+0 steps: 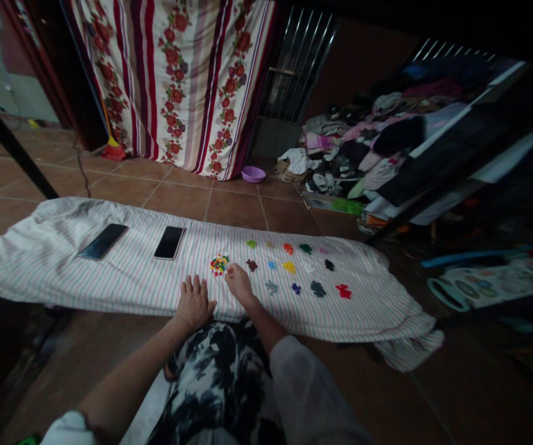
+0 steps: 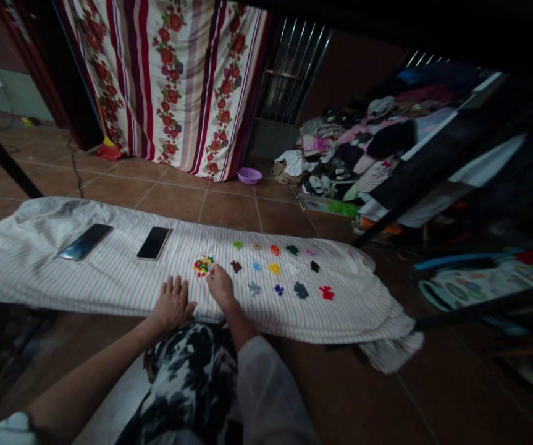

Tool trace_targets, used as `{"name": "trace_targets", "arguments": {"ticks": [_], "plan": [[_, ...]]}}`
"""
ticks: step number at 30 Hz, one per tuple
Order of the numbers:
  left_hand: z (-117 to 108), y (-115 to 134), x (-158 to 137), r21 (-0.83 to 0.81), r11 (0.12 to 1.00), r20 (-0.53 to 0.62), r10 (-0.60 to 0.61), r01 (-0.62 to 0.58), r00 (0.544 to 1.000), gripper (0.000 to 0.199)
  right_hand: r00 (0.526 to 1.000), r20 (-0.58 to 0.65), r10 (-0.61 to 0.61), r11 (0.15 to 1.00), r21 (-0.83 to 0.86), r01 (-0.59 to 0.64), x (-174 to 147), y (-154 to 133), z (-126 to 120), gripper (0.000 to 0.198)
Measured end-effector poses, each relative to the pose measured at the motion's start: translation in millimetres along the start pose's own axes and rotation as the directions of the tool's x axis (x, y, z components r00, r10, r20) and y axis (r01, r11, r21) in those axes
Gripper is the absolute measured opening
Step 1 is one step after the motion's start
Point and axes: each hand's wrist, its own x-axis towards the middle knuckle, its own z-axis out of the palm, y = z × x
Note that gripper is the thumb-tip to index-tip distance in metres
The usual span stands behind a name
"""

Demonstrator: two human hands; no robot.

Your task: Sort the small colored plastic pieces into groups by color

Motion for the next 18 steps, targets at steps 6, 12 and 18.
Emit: {"name": "trace_targets", "arguments": {"ticks": [6,12,18], "plan": [[-21,12,1,0.037,0.999,0.087,-0.042,0.039,0.995,0.077,0.992,-0.006,0.123,0.977,0.178,-0.120,-17,4,-12,0.017],[-35,15,3,0.022,0.997,0.170,-0.080,0.077,0.982,0.064,0.986,-0.049,0.159,0.968,0.205,-0.146,-31,10,-35,0.014],[-48,20,6,0.018,0.994,0.221,-0.105,0.103,0.970,0.049,0.981,-0.099,0.169,0.958,0.250,-0.140,-43,19,-57,0.017]]}}
